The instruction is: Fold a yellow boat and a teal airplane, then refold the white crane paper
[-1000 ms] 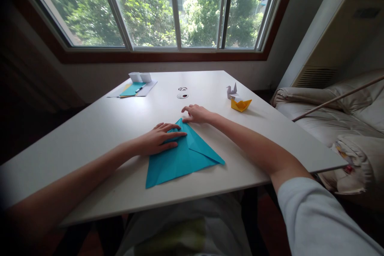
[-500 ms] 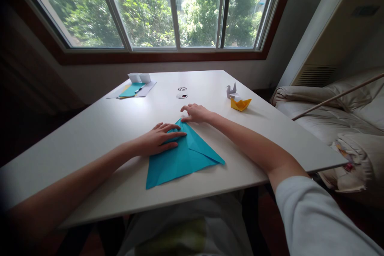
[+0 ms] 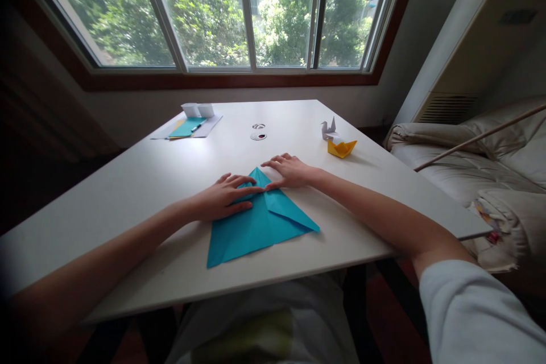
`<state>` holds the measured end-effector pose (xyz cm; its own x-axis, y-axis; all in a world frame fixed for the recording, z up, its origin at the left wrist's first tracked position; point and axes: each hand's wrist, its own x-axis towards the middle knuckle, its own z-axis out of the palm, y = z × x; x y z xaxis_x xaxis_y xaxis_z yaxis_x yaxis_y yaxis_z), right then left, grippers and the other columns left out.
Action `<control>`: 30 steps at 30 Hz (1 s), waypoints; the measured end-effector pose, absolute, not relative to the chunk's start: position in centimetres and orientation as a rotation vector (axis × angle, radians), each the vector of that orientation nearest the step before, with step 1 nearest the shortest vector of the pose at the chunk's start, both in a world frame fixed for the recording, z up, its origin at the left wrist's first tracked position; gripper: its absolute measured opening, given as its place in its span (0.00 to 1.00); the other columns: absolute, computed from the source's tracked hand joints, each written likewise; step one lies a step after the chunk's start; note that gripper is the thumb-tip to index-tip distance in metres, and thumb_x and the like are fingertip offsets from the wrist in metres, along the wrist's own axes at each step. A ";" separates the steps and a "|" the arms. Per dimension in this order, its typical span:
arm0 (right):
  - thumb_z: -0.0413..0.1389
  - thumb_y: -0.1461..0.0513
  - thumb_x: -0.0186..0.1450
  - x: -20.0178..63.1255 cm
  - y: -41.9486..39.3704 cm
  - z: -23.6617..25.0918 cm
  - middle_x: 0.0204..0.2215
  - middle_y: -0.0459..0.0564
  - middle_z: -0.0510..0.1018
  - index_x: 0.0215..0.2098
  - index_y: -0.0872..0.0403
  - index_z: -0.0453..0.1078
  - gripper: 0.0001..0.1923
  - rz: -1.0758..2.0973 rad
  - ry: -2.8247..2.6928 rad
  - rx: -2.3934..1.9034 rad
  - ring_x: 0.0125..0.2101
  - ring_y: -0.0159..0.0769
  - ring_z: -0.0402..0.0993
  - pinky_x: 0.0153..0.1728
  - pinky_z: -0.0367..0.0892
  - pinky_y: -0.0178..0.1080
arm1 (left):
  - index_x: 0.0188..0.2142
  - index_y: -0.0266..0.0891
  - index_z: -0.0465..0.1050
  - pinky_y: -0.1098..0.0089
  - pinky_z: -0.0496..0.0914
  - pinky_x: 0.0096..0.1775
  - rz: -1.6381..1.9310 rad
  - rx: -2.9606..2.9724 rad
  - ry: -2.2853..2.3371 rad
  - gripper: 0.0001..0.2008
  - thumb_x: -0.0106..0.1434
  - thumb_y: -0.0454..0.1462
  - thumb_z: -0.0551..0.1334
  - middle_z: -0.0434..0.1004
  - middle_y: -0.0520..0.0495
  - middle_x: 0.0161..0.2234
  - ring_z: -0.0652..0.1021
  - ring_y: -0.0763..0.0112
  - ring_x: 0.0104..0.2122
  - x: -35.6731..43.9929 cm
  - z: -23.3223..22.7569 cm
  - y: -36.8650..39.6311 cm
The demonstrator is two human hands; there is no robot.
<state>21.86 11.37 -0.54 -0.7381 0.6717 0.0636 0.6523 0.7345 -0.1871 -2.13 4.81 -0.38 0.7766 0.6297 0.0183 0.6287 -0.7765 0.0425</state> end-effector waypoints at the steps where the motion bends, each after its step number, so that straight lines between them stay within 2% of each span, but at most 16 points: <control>1: 0.50 0.38 0.54 22.1 11.2 -0.6 0.58 0.53 0.58 0.61 0.43 0.51 0.41 0.244 -2.812 -1.080 0.57 0.53 0.51 0.53 0.50 0.55 | 0.59 0.56 0.54 0.47 0.50 0.54 0.044 2.928 1.039 0.24 0.65 0.53 0.43 0.58 0.44 0.58 0.61 0.52 0.56 -2.1 -0.4 4.8; 7: 0.52 0.38 0.52 23.4 9.6 -0.6 0.61 0.51 0.54 0.63 0.42 0.45 0.46 0.294 -2.873 -1.034 0.58 0.53 0.47 0.55 0.47 0.55 | 0.59 0.57 0.54 0.45 0.49 0.54 0.051 2.914 1.048 0.24 0.65 0.53 0.43 0.58 0.44 0.58 0.60 0.52 0.56 -2.2 -0.4 4.7; 24: 0.59 0.40 0.45 29.2 4.7 0.3 0.62 0.52 0.49 0.63 0.43 0.45 0.53 0.520 -2.914 -0.999 0.61 0.53 0.42 0.57 0.46 0.54 | 0.59 0.56 0.53 0.46 0.50 0.54 0.046 2.928 1.038 0.23 0.66 0.52 0.42 0.58 0.43 0.58 0.61 0.53 0.56 -2.2 -0.3 4.5; 30: 0.59 0.40 0.45 29.2 4.8 0.9 0.64 0.51 0.46 0.64 0.41 0.42 0.54 0.607 -2.976 -1.020 0.62 0.54 0.38 0.58 0.42 0.56 | 0.59 0.56 0.54 0.49 0.50 0.54 0.045 2.944 1.037 0.24 0.66 0.52 0.42 0.59 0.44 0.57 0.62 0.54 0.55 -2.2 -0.2 4.6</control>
<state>29.25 4.84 0.92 -0.7957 0.5790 -0.1778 0.6024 0.7259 -0.3319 -2.20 4.59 -0.16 0.7791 0.6265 0.0204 0.6260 -0.7793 0.0280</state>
